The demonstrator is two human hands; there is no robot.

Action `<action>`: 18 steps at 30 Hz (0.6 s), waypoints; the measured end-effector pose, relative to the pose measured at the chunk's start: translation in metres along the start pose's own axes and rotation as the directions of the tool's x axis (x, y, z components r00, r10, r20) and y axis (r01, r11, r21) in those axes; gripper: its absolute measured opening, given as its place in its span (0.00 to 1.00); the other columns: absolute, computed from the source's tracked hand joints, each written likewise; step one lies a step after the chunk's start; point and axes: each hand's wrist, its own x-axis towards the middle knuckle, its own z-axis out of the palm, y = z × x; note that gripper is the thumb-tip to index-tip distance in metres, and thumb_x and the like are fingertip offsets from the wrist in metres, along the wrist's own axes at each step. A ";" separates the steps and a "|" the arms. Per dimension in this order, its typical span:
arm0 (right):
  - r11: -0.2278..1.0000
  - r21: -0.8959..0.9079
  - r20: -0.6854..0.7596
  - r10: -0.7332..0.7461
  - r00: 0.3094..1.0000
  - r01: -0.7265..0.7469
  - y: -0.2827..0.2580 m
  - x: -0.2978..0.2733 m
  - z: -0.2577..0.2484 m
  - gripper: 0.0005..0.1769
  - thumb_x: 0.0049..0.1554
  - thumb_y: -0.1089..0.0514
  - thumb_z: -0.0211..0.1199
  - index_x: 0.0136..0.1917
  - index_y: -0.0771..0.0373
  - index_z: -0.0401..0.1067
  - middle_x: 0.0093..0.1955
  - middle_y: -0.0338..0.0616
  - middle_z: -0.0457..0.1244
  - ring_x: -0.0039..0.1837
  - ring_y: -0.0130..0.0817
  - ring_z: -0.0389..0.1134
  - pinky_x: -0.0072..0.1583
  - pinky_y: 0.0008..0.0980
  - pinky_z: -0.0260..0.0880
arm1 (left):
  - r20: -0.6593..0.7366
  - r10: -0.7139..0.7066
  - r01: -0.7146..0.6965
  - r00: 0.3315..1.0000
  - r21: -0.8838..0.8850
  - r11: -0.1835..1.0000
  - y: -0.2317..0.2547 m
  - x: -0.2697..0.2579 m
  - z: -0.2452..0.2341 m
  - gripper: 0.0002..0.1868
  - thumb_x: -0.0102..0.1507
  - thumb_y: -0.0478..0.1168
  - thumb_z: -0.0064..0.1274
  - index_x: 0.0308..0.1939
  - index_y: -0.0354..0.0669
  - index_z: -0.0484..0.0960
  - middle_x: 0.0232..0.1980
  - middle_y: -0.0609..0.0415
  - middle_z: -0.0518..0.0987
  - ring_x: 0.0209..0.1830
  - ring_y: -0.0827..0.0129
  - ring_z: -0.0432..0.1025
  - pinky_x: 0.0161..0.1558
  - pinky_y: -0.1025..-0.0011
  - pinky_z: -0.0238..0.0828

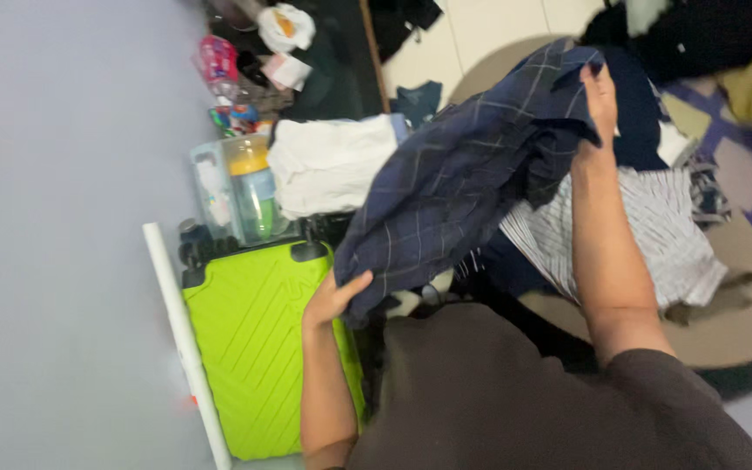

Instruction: The person folds several garments one by one on a lime green suitcase. They fold a white shirt, a dark blue checkered shirt, a light checkered shirt, and a brown jacket, placing each folded item on a growing stack.

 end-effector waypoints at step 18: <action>0.940 0.162 0.575 0.156 0.803 -0.299 0.042 0.063 0.256 0.29 0.70 0.51 0.59 0.78 0.67 0.61 0.73 0.47 0.64 0.72 0.37 0.67 0.75 0.36 0.66 | -0.403 0.453 -0.593 0.795 -0.361 0.720 -0.039 -0.126 -0.089 0.39 0.55 0.29 0.62 0.70 0.24 0.68 0.67 0.41 0.76 0.68 0.51 0.71 0.71 0.56 0.63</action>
